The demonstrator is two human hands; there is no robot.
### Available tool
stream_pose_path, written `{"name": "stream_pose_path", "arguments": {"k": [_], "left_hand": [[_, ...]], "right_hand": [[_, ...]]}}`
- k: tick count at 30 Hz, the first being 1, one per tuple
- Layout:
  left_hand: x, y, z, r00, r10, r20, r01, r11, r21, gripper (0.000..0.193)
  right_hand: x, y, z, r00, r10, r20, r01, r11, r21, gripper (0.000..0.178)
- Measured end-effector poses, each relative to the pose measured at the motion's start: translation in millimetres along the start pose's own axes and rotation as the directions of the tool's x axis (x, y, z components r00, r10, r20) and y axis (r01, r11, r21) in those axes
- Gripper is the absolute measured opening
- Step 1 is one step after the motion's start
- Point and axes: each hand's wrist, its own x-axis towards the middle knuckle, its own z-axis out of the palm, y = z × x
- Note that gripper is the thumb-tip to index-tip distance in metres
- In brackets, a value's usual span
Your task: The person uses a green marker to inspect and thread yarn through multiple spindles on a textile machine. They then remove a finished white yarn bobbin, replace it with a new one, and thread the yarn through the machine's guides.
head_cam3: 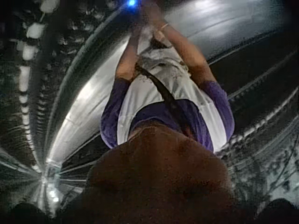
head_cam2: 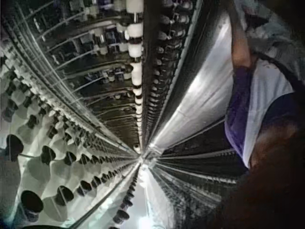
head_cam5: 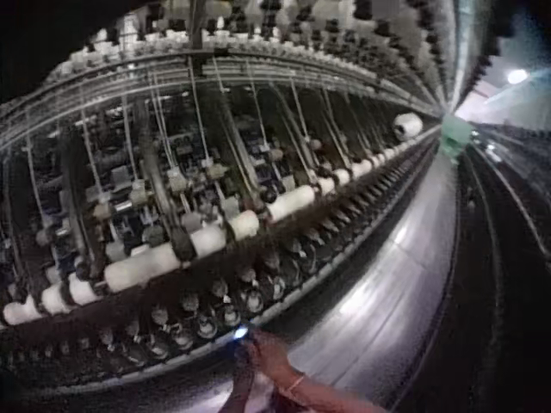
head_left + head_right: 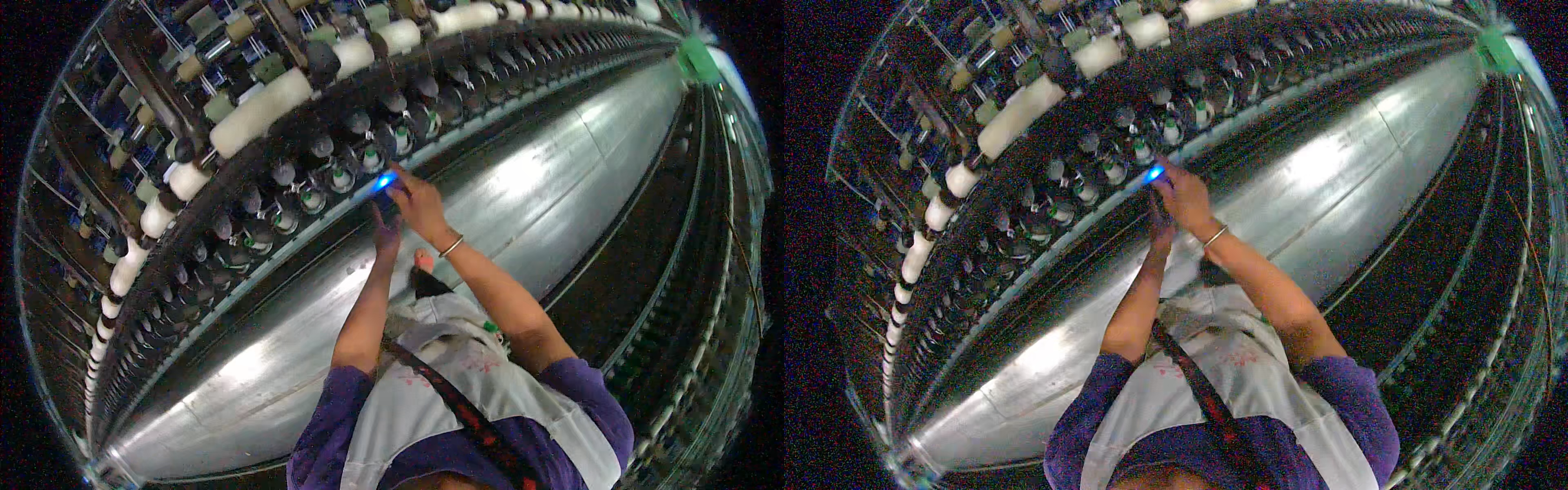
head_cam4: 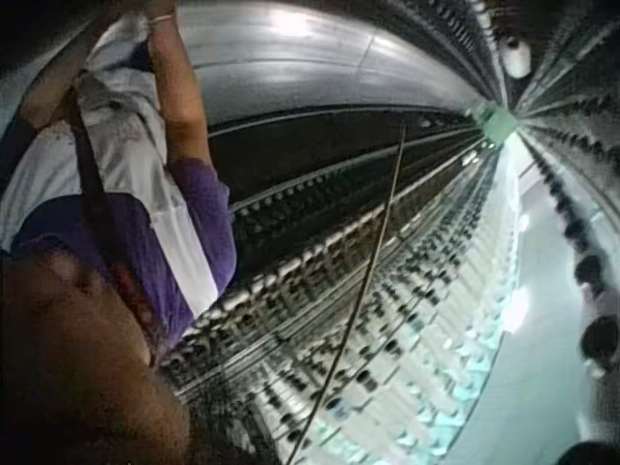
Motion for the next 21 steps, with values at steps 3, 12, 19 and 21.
{"name": "stream_pose_path", "arguments": {"k": [3, 12, 19, 21], "left_hand": [[62.0, -8.3, 21.6, 0.996, -0.042, -0.074, 0.047, 0.997, 0.066, 0.064], [55.8, 63.6, 48.7, 0.980, 0.038, -0.197, 0.031, 0.942, 0.336, 0.066], [-105.0, 266.3, 58.5, 0.925, 0.332, -0.187, -0.118, 0.716, 0.688, 0.086], [-122.9, 294.0, 54.9, 0.881, 0.434, -0.190, -0.145, 0.629, 0.763, 0.078]], "right_hand": [[29.6, 10.5, 7.3, 0.975, 0.114, 0.189, -0.105, 0.993, -0.059, 0.057], [64.3, 0.4, 50.1, 0.992, 0.105, -0.070, -0.099, 0.991, 0.090, 0.028], [54.6, -51.7, -92.3, 0.980, -0.110, 0.165, -0.011, 0.799, 0.601, 0.022], [32.4, -42.6, -104.3, 0.882, -0.100, 0.460, -0.304, 0.624, 0.720, 0.021]]}}
